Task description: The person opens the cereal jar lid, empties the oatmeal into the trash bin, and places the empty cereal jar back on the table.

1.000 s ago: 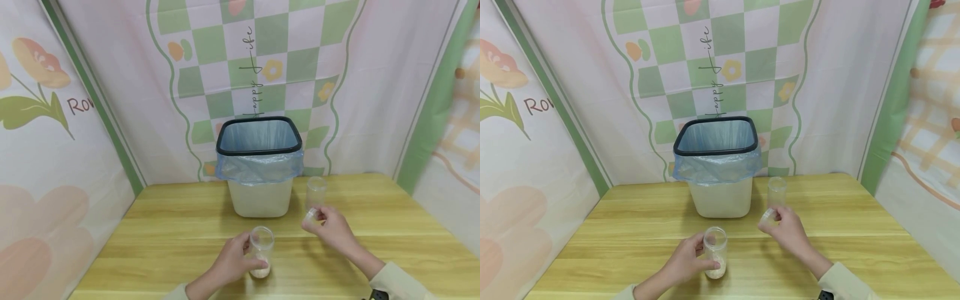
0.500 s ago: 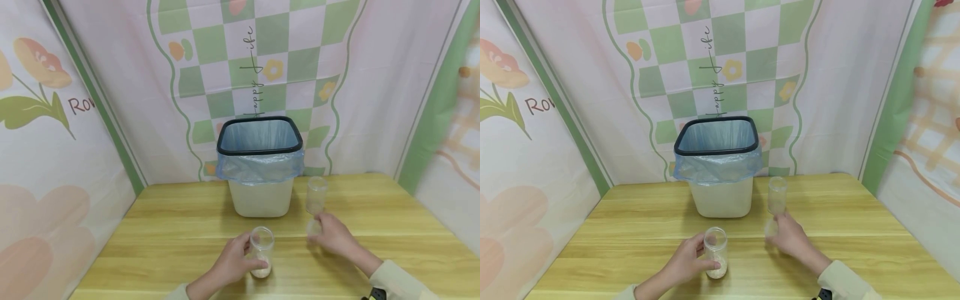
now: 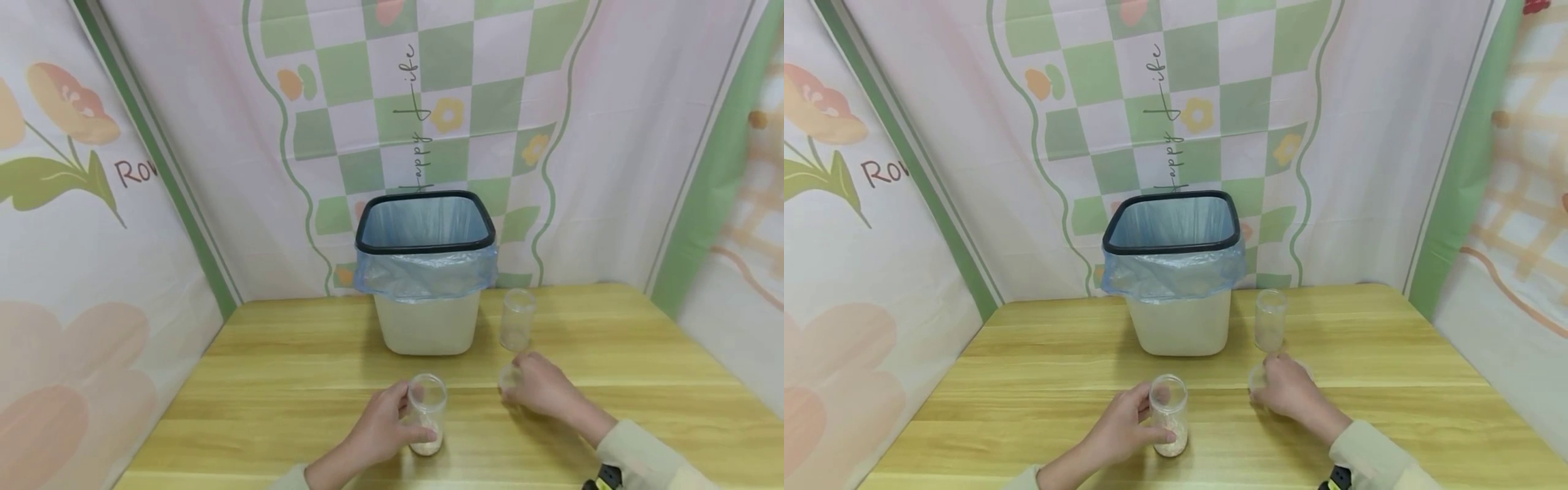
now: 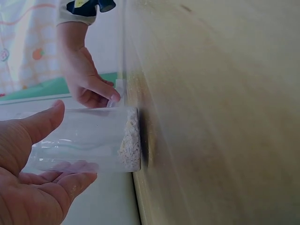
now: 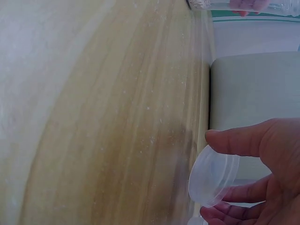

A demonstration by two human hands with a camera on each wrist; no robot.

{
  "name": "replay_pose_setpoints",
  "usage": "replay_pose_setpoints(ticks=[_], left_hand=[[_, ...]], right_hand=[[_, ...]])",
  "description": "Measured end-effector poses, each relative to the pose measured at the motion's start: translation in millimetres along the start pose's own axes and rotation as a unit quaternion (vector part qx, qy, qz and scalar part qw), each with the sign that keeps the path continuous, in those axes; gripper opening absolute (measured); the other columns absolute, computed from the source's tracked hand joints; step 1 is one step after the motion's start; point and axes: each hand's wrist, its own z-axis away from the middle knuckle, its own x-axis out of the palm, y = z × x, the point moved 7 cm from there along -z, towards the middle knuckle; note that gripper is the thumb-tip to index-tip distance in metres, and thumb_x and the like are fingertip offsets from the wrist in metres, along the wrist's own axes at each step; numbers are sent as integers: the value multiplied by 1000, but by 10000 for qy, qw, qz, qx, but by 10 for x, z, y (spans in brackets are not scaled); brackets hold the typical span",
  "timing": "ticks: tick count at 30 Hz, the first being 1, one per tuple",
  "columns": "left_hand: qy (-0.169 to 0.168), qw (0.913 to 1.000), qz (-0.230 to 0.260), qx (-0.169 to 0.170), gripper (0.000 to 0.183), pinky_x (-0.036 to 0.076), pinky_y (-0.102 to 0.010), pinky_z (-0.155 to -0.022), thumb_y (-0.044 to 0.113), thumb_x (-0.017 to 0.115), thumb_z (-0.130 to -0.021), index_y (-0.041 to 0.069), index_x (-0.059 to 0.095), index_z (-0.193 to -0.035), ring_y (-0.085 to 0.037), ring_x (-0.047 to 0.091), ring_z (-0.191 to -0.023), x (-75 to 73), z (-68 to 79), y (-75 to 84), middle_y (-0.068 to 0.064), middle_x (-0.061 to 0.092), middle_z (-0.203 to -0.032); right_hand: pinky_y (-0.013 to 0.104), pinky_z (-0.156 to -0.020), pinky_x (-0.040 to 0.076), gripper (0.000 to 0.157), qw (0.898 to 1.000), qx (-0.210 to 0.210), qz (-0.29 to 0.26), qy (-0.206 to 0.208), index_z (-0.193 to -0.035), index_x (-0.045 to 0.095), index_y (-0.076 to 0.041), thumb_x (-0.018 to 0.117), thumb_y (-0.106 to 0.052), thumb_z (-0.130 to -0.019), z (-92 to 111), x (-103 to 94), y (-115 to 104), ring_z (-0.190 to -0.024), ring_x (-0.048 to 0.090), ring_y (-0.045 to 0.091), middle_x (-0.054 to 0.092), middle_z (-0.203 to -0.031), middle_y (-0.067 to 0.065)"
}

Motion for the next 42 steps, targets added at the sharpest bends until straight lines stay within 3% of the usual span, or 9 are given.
replay_pose_setpoints(ticks=[8, 15, 22, 31, 42], left_hand=[[-45, 9994, 322, -124, 58, 45, -32, -98, 14, 85, -74, 1, 57, -123, -27, 57, -120, 15, -5, -24, -10, 62, -122], [39, 9993, 338, -144, 58, 45, -32, -98, 12, 86, -72, 1, 57, -121, -26, 58, -118, 11, 4, -43, -7, 63, -119], [62, 9995, 307, -91, 61, 45, -31, -98, 13, 87, -71, 0, 57, -122, -25, 58, -117, 6, 2, -47, -9, 63, -119], [57, 9997, 70, -226, 65, 47, -35, -97, 22, 87, -71, 2, 56, -124, -31, 58, -117, -70, 12, 37, -11, 62, -123], [203, 9997, -128, 1, 67, 49, -31, -93, 24, 88, -70, 3, 58, -126, -31, 62, -111, -161, -29, 180, -11, 64, -120]], right_hand=[[42, -64, 51, 59, 9994, -178, 257, -111, -106, 60, 18, 84, -23, -71, -26, 52, -21, -73, 56, 24, 59, -90, 19], [39, -62, 50, 46, 9991, -266, 265, -188, -96, 63, 11, 86, -20, -70, -11, 99, -39, -71, 54, 22, 57, -86, 15], [41, -65, 51, 47, 9988, -256, 326, -243, -96, 62, 10, 86, -21, -71, -4, 116, -33, -73, 55, 23, 57, -89, 15], [53, -79, 51, 65, 9984, -326, 402, -244, -109, 58, 17, 86, -27, -70, 24, 82, -76, -89, 59, 38, 58, -101, 27], [63, -90, 43, 79, 9989, -453, -40, 69, -122, 48, 22, 85, -24, -71, 119, 12, -263, -110, 48, 57, 46, -121, 45]])
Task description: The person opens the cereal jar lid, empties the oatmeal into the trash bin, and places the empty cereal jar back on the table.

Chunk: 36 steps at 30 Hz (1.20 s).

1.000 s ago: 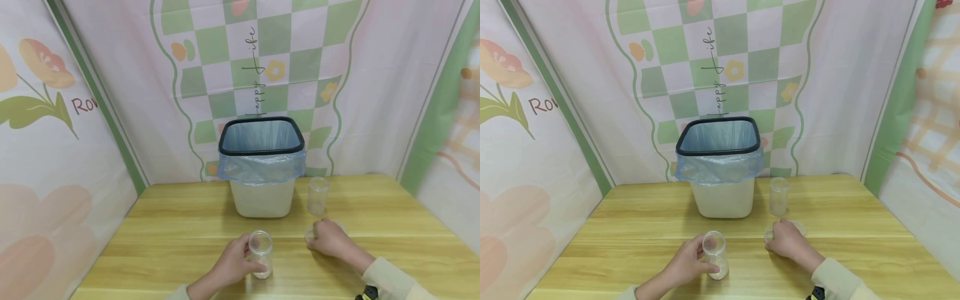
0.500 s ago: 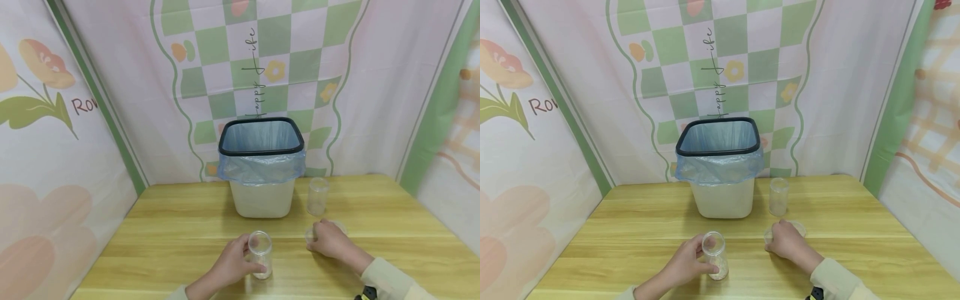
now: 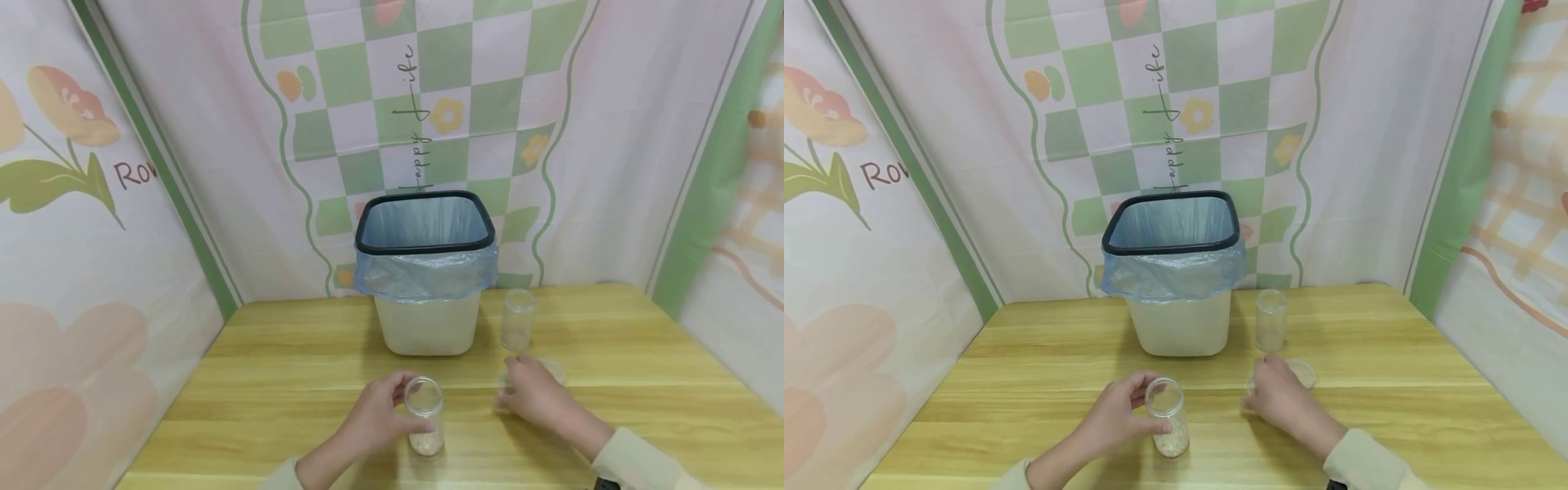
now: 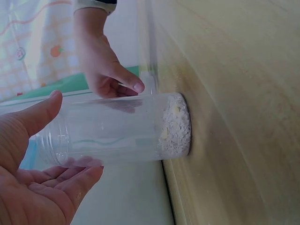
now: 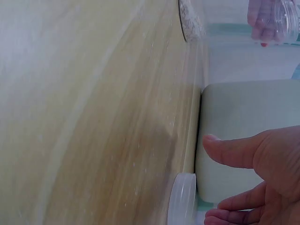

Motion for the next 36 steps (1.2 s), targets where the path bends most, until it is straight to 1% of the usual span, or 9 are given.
replay_pose_setpoints(ticks=[2, 7, 10, 14, 20, 24, 30, 33, 36], left_hand=[[6, 10000, -48, -36, 66, 50, -33, -93, 25, 88, -70, 3, 59, -125, -32, 62, -110, -4, -5, 7, -11, 64, -119], [-7, 9999, -151, -75, 62, 52, -37, -90, 24, 88, -70, 5, 61, -122, -29, 64, -106, -12, -16, 24, -7, 66, -115], [-6, 9999, -154, -70, 60, 52, -34, -89, 24, 88, -70, 5, 62, -121, -26, 65, -105, -13, -17, 25, -6, 67, -113], [40, 10000, -26, -62, 60, 53, -31, -88, 23, 88, -70, 4, 62, -121, -31, 64, -106, -18, -9, 32, -9, 67, -114], [222, 9995, 215, -80, 57, 52, -28, -87, 21, 88, -70, 3, 63, -118, -30, 64, -107, -34, -8, 28, -11, 67, -112], [330, 9983, 475, -89, 54, 52, -28, -87, 17, 88, -71, 2, 63, -116, -31, 63, -107, -47, -9, 11, -11, 67, -112], [428, 9950, 898, -129, 54, 52, -28, -88, 12, 86, -72, -3, 61, -117, -32, 63, -108, -37, -33, -38, -16, 66, -115], [423, 9929, 1096, -162, 53, 51, -27, -88, 9, 86, -72, -4, 60, -117, -33, 62, -109, -23, -38, -60, -17, 65, -115], [396, 9904, 1305, -206, 52, 52, -26, -86, 6, 85, -72, -4, 59, -115, -34, 62, -108, -9, -34, -75, -16, 64, -112]], right_hand=[[63, -92, 42, 79, 10000, -12, -36, -15, -124, 47, 21, 85, -26, -72, 19, 16, -38, -113, 46, 57, 45, -123, 45], [59, -91, 45, 78, 9999, -32, -166, -20, -124, 50, 19, 85, -26, -70, 61, 64, -127, -108, 53, 50, 52, -119, 38], [56, -90, 47, 78, 9998, -93, -152, -21, -122, 52, 18, 86, -26, -69, 87, 97, -181, -105, 56, 45, 56, -116, 32], [57, -93, 45, 76, 9997, -193, -155, -25, -123, 53, 16, 85, -27, -70, 113, 128, -242, -109, 54, 46, 55, -119, 32], [55, -94, 45, 74, 9986, -329, -400, -54, -125, 55, 11, 85, -29, -71, 135, 129, -306, -109, 56, 40, 58, -121, 24], [53, -90, 48, 72, 9948, -651, -772, -125, -124, 56, 9, 85, -29, -70, 130, 119, -377, -106, 58, 37, 60, -118, 20], [55, -88, 49, 74, 9832, -1232, -1311, -317, -125, 56, 6, 85, -33, -69, 148, 93, -550, -107, 57, 38, 61, -119, 19], [52, -88, 50, 73, 9772, -1568, -1411, -230, -126, 56, 5, 85, -33, -70, 159, 84, -640, -107, 58, 36, 61, -121, 18], [48, -89, 50, 72, 9731, -1780, -1459, -129, -126, 56, 3, 84, -33, -70, 166, 101, -696, -108, 58, 32, 61, -123, 15]])
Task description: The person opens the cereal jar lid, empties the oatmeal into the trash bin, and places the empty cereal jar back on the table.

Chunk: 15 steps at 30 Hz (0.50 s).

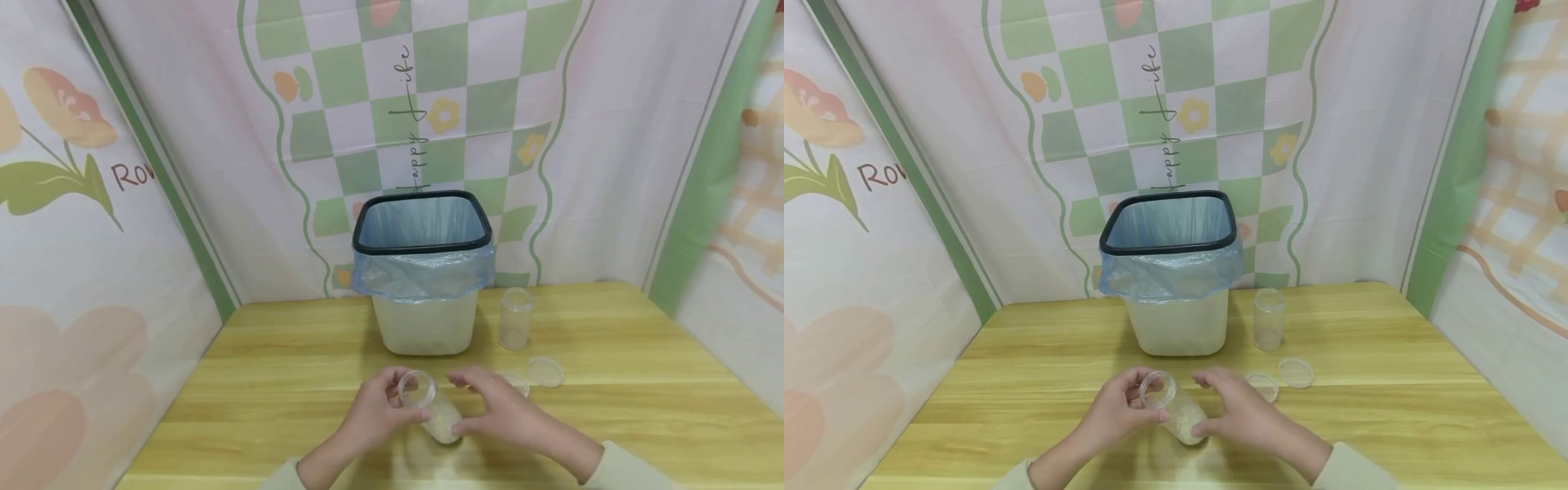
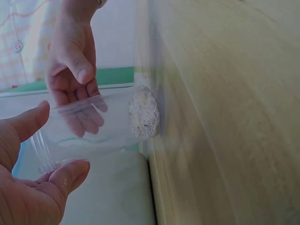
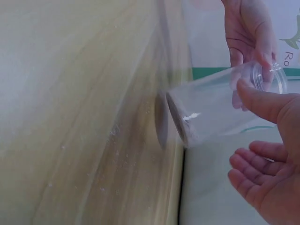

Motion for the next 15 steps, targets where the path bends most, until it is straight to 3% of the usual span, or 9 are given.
replay_pose_setpoints(ticks=[10, 15], left_hand=[[-99, 9977, 623, -243, 50, 55, -27, -81, -1, 82, -73, -3, 56, -116, -30, 64, -105, 50, 37, -50, -13, 60, -112], [-136, 9969, 718, -285, 49, 55, -28, -80, -1, 80, -74, -2, 55, -117, -30, 64, -103, 76, 41, -70, -11, 61, -112]], right_hand=[[55, -88, 49, 74, 9996, 46, -188, -215, -130, 55, -3, 81, -42, -72, 28, 146, -19, -108, 57, 31, 60, -124, 8], [47, -86, 52, 71, 9984, 195, -392, -365, -133, 53, -5, 81, -38, -76, 46, 195, -1, -108, 55, 29, 58, -125, 7]])
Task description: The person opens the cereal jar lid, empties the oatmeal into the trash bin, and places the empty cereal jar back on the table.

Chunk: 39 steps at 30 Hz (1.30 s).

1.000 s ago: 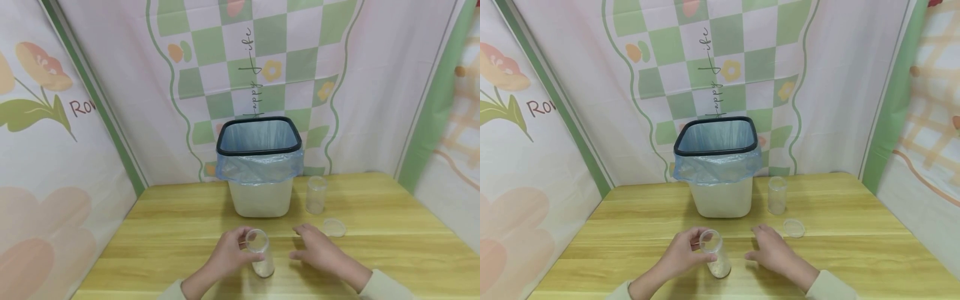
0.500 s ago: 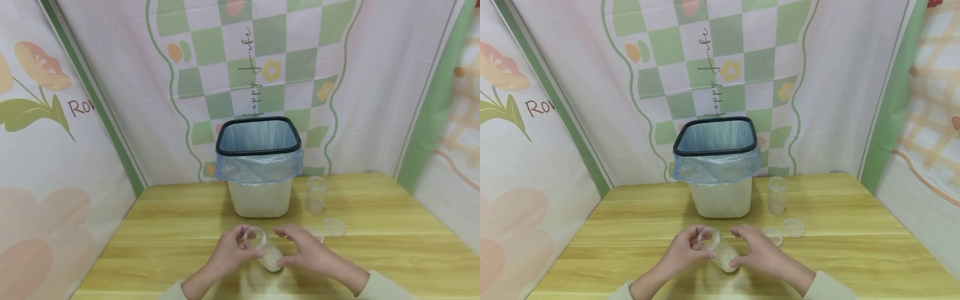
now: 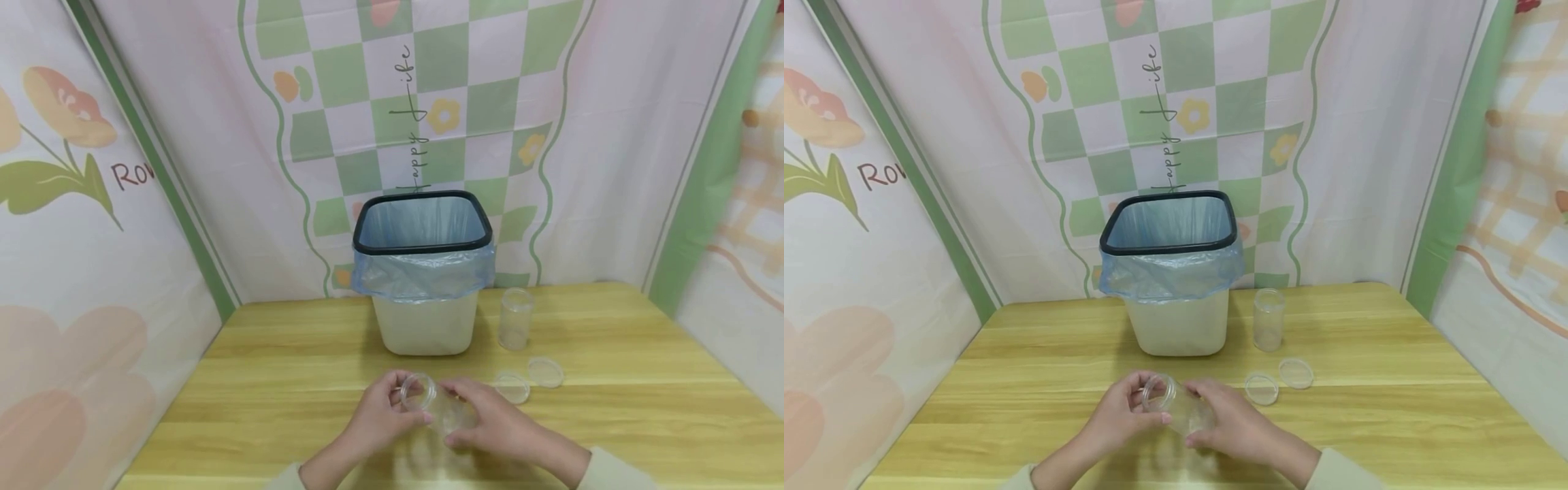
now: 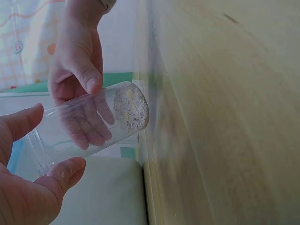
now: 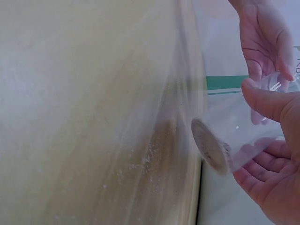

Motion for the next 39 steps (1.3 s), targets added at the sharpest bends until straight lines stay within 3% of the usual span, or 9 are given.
replay_pose_setpoints(ticks=[5, 11, 22, 26, 31, 35, 39], left_hand=[[-20, 10000, 69, 7, 47, 55, -27, -80, -3, 79, -74, -2, 56, -115, -30, 64, -102, 20, 5, -6, -10, 61, -112], [-85, 9999, 48, 34, 46, 55, -27, -81, -2, 79, -75, -2, 56, -116, -28, 64, -102, 33, 20, 14, -10, 62, -112], [-105, 9998, -146, 28, 56, 52, -28, -88, 8, 82, -76, 1, 55, -125, -27, 61, -112, 20, 16, 68, -10, 62, -120], [-164, 9982, -511, 259, 63, 45, -30, -98, 17, 83, -77, 2, 53, -130, -28, 56, -120, -36, 7, 155, -10, 60, -126], [-135, 9935, -821, 778, 63, 40, -32, -103, 20, 82, -80, -1, 51, -131, -27, 53, -124, -150, -13, 330, -13, 58, -130], [175, 9846, -1269, 1192, 61, 41, -32, -102, 22, 82, -80, -1, 54, -130, -26, 53, -124, -277, -27, 533, -13, 59, -130], [580, 9701, -1745, 1584, 59, 41, -34, -103, 25, 80, -81, 4, 56, -131, -23, 52, -125, -414, -45, 769, -8, 58, -133]], right_hand=[[38, -84, 54, 67, 9999, -38, -90, -66, -133, 51, -3, 80, -31, -79, -2, 25, 3, -107, 57, 30, 58, -125, 8], [43, -88, 52, 64, 9999, -113, 9, -47, -131, 52, -3, 79, -31, -80, 14, 32, -4, -108, 58, 30, 59, -125, 8], [40, -87, 52, 63, 9998, 71, -2, 182, -127, 55, -7, 81, -35, -77, 33, 2, -2, -103, 57, 23, 61, -119, 3], [34, -82, 52, 63, 9993, 149, -154, 318, -127, 56, -9, 82, -36, -77, 35, -25, 9, -101, 57, 22, 62, -116, 1], [29, -78, 52, 64, 9978, 251, -232, 566, -127, 56, -9, 84, -32, -74, 41, -79, 32, -97, 58, 19, 64, -112, 0], [30, -77, 53, 62, 9968, 115, -189, 764, -124, 57, -8, 85, -29, -73, 43, -130, 9, -94, 59, 17, 65, -109, 0], [32, -76, 53, 60, 9960, -13, -161, 883, -121, 58, -5, 86, -27, -73, 53, -171, -25, -91, 60, 18, 64, -106, -3]])
